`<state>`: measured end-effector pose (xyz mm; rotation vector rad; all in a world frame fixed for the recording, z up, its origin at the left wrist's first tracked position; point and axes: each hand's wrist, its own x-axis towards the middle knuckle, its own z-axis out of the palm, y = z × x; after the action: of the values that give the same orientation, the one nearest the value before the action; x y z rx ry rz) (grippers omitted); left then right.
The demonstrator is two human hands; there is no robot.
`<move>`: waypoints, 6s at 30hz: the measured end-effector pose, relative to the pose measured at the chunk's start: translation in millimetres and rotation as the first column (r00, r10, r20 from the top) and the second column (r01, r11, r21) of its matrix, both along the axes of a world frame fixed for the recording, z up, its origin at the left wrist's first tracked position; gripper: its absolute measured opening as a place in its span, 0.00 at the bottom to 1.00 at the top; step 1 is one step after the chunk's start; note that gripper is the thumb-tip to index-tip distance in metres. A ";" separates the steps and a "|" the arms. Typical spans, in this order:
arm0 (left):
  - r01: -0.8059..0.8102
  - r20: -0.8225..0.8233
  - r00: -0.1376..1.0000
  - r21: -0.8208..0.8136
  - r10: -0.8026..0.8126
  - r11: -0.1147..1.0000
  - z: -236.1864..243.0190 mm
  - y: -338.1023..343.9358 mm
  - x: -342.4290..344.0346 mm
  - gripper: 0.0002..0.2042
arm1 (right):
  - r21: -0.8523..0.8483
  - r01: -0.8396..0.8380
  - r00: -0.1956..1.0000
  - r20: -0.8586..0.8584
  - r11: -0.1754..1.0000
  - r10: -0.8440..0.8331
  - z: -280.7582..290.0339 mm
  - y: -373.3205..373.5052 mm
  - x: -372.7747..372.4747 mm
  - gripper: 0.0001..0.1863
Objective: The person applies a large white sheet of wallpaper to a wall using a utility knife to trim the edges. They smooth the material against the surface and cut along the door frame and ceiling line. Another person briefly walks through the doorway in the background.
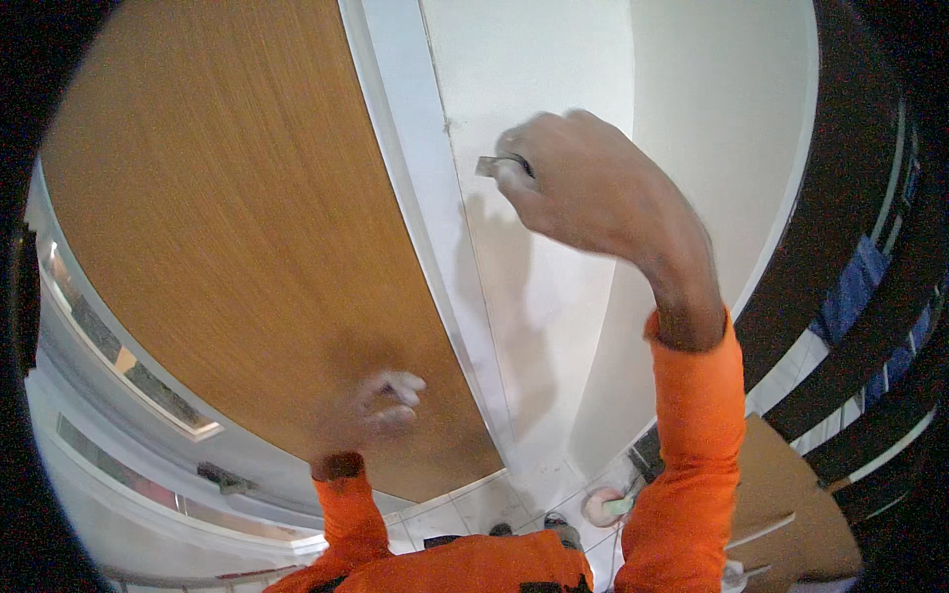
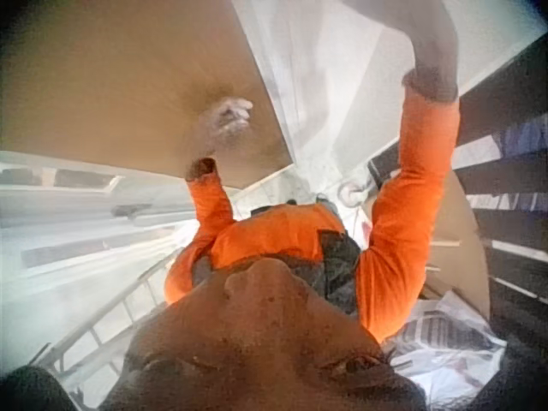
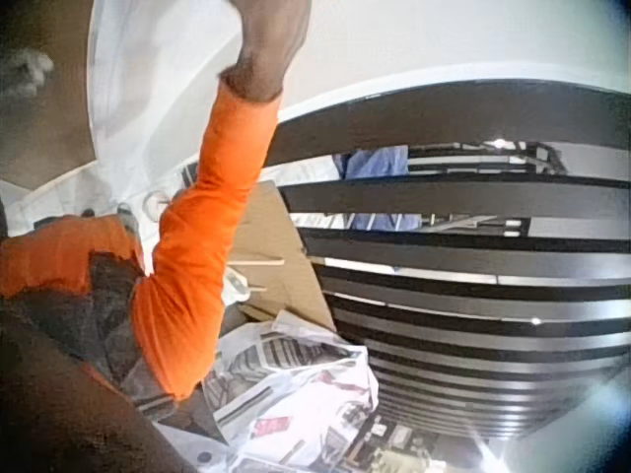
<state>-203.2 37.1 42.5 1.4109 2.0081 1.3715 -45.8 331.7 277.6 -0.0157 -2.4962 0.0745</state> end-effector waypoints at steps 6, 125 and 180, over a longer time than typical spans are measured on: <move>-0.258 -0.515 0.702 0.459 0.492 0.850 131.4 93.6 28.9 0.18 | -0.220 -0.084 0.993 -0.096 0.972 0.064 -34.2 25.5 32.9 0.15; -0.429 0.244 0.903 0.508 0.353 0.747 -54.3 -38.5 -32.1 0.05 | 0.141 0.215 0.833 -0.543 0.966 -0.106 53.0 -32.2 -104.9 0.17; 0.033 -0.588 -0.113 0.804 0.801 0.594 334.0 124.3 -26.2 0.07 | -0.355 -0.436 0.842 -0.486 0.827 0.235 -18.2 76.5 29.7 0.13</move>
<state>-229.3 161.3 376.5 2.7914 3.4384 1.4347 -16.2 408.1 259.4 0.2375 -1.9622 0.7398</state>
